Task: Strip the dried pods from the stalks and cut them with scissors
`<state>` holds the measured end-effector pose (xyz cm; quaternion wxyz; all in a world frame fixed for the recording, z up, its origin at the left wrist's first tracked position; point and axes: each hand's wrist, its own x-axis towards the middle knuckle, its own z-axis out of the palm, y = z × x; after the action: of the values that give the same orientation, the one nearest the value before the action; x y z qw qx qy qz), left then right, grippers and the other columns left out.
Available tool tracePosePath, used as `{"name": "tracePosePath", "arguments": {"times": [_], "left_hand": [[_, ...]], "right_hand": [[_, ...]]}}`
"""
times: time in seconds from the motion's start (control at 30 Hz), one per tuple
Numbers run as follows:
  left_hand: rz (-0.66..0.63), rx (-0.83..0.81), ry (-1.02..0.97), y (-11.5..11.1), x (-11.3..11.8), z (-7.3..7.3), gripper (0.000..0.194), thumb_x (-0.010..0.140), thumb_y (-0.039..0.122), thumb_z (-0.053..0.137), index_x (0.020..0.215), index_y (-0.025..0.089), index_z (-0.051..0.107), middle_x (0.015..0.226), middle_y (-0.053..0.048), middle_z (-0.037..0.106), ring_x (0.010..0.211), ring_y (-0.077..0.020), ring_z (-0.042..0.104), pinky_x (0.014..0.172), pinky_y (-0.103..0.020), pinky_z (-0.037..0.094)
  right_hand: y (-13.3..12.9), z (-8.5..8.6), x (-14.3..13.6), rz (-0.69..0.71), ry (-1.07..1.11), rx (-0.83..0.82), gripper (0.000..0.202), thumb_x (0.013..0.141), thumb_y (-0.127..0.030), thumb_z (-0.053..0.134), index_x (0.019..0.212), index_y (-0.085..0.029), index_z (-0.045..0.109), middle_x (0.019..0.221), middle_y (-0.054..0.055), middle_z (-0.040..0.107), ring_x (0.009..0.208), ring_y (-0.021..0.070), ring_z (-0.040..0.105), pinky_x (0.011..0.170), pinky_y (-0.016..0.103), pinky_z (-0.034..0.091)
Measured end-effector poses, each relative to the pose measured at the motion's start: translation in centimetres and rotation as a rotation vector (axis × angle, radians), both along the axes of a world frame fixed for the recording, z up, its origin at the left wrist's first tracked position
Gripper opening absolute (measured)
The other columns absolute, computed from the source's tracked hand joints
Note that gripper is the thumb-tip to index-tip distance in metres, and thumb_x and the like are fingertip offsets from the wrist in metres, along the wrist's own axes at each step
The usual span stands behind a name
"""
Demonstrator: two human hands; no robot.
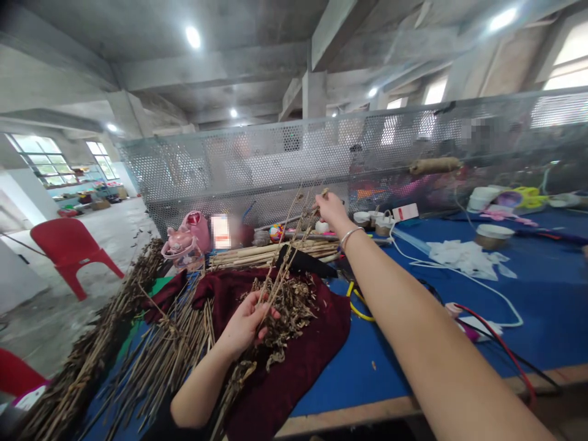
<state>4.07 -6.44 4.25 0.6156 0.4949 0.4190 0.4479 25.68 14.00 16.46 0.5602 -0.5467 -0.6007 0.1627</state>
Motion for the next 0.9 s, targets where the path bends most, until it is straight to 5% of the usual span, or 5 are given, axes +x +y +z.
{"name": "tracePosePath", "arguments": {"times": [0.2,0.47,0.6,0.73,0.9], "left_hand": [[0.016,-0.036,-0.002,-0.1,-0.1,-0.3,0.043,0.071,0.052,0.056,0.091,0.022,0.034,0.077,0.003,0.059,0.031,0.0001,0.033,0.029,-0.013,0.019],[0.115,-0.033,-0.001,-0.2,-0.1,-0.4,0.035,0.077,0.047,0.052,0.092,0.022,0.033,0.070,0.006,0.056,0.028,0.0008,0.027,0.028,-0.014,0.016],[0.217,-0.019,-0.007,-0.3,-1.5,0.5,0.030,0.079,0.043,0.051,0.094,0.022,0.035,0.070,0.006,0.055,0.029,0.0011,0.029,0.029,-0.012,0.016],[0.335,-0.003,-0.012,-0.8,-4.1,2.3,0.030,0.077,0.042,0.054,0.094,0.023,0.036,0.071,0.006,0.055,0.030,0.0014,0.029,0.030,-0.011,0.015],[0.476,0.060,0.008,-0.9,-7.4,4.9,0.027,0.078,0.039,0.054,0.092,0.022,0.039,0.071,0.006,0.056,0.032,0.0013,0.031,0.031,-0.010,0.018]], "right_hand": [[0.0,-2.0,-0.9,-0.115,-0.073,-0.006,0.061,0.086,-0.060,0.024,0.068,-0.013,0.059,0.040,-0.002,0.040,0.037,0.0127,0.041,0.042,0.025,0.032],[-3.5,-3.3,-3.0,-0.117,-0.320,0.054,0.058,0.087,-0.059,0.023,0.049,-0.020,0.042,0.046,0.001,0.044,0.052,0.0145,0.045,0.052,0.026,0.029],[-6.2,-4.4,-4.5,0.000,-0.453,0.010,0.057,0.090,-0.052,0.016,0.051,-0.020,0.041,0.050,0.003,0.048,0.055,0.0160,0.048,0.054,0.026,0.030],[-7.8,-5.8,-5.6,0.198,-0.622,-0.078,0.044,0.083,-0.049,0.043,0.051,-0.019,0.049,0.055,0.004,0.056,0.059,0.0185,0.053,0.059,0.027,0.034],[-12.2,-6.3,-10.1,0.425,-0.718,-0.053,0.036,0.078,-0.050,0.053,0.087,-0.016,0.060,0.090,0.011,0.064,0.081,0.0214,0.057,0.070,0.029,0.039]]}}
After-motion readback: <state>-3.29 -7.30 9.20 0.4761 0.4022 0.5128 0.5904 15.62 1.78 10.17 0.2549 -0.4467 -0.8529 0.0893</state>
